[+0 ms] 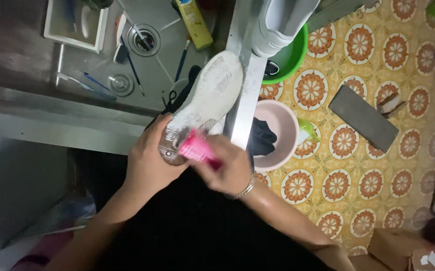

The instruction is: Scrubbing the sole and sides of a shoe with a brush and soapy water in a sink, then using a pick to remove debris from the sole tread.

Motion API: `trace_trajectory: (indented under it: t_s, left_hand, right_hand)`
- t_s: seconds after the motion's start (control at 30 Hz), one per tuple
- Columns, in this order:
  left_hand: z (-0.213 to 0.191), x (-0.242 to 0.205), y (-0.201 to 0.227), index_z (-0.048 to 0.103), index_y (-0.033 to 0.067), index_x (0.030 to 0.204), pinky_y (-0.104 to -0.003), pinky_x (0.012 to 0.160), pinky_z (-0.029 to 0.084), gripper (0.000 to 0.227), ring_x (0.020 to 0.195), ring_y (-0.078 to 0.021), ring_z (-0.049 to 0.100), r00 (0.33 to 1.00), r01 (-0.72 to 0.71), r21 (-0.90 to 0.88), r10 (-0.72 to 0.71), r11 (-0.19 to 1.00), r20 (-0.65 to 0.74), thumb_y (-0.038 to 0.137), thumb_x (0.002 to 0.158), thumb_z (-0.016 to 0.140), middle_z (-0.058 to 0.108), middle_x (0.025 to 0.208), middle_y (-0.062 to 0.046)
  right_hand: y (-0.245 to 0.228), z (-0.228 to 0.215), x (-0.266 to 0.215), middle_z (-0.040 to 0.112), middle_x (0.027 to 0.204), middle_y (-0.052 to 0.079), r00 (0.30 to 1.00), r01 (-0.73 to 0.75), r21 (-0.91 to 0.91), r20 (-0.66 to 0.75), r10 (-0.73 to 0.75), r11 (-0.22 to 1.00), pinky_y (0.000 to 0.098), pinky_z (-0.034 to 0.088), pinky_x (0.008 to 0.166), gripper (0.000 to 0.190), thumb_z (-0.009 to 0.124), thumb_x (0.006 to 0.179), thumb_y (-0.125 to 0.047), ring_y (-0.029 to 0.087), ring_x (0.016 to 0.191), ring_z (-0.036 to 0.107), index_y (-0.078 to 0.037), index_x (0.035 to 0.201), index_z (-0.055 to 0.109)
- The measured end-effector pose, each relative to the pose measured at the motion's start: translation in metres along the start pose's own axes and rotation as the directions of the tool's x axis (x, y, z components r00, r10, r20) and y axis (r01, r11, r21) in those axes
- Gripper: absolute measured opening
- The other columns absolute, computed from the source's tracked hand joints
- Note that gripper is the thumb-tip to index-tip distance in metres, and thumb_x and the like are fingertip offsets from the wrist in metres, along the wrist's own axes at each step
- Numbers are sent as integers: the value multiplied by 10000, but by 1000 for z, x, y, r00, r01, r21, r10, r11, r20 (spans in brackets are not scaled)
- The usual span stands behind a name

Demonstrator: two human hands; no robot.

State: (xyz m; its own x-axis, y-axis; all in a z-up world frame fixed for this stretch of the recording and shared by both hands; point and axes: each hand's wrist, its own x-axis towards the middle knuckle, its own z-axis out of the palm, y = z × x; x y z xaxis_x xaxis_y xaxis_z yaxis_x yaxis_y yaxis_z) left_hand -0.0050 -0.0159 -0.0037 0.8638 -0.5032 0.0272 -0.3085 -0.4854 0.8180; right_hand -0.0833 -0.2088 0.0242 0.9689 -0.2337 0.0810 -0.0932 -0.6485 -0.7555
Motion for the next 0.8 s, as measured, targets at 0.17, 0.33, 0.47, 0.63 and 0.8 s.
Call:
trace_trajectory:
  t_s: [0.17, 0.33, 0.47, 0.63, 0.8]
  left_hand:
    - [3, -6, 1, 509, 40, 1420, -444, 954, 568, 890, 1166, -403, 678, 999, 43, 2, -43, 999, -11, 207, 645, 914, 636, 1346, -255]
    - [1, -2, 1, 503, 23, 1413, -452, 957, 559, 951, 1174, -409, 665, 1000, 27, -5, -27, 1000, 8, 238, 590, 929, 626, 1348, -255]
    - [1, -4, 3, 510, 28, 1422, -448, 977, 562, 893, 1189, -400, 666, 999, 36, 0, -36, 999, 8, 197, 636, 897, 626, 1374, -246]
    - [3, -3, -2, 491, 17, 1425, -453, 966, 550, 941, 1189, -409, 650, 999, 42, 2, -42, 999, 28, 235, 619, 922, 618, 1352, -247]
    - [4, -6, 2, 489, 46, 1442, -454, 993, 550, 904, 1223, -414, 646, 1000, 2, 21, -2, 1000, -7, 193, 647, 895, 611, 1395, -236]
  right_hand:
    - [4, -6, 5, 734, 790, 130, 965, -259, -68, 26, 261, 964, 381, 567, 594, 284, 812, 903, -307, 252, 636, 721, -44, 993, 755]
    - [-6, -4, 1, 731, 843, 124, 996, -76, 20, 48, 75, 997, 367, 599, 655, 397, 801, 874, -302, 253, 702, 731, -42, 1159, 710]
    - [21, -11, 6, 736, 753, 79, 948, -317, -19, 28, 318, 948, 358, 588, 587, 324, 813, 878, -284, 208, 611, 731, -56, 1093, 731]
    - [-16, -18, 12, 732, 812, 122, 979, -135, -35, 149, 139, 990, 367, 595, 678, 391, 788, 858, -293, 268, 712, 745, -80, 1180, 726]
    - [-6, -16, 9, 744, 821, 122, 978, -179, -141, 78, 191, 974, 376, 584, 645, 312, 805, 877, -298, 281, 680, 738, -84, 1099, 754]
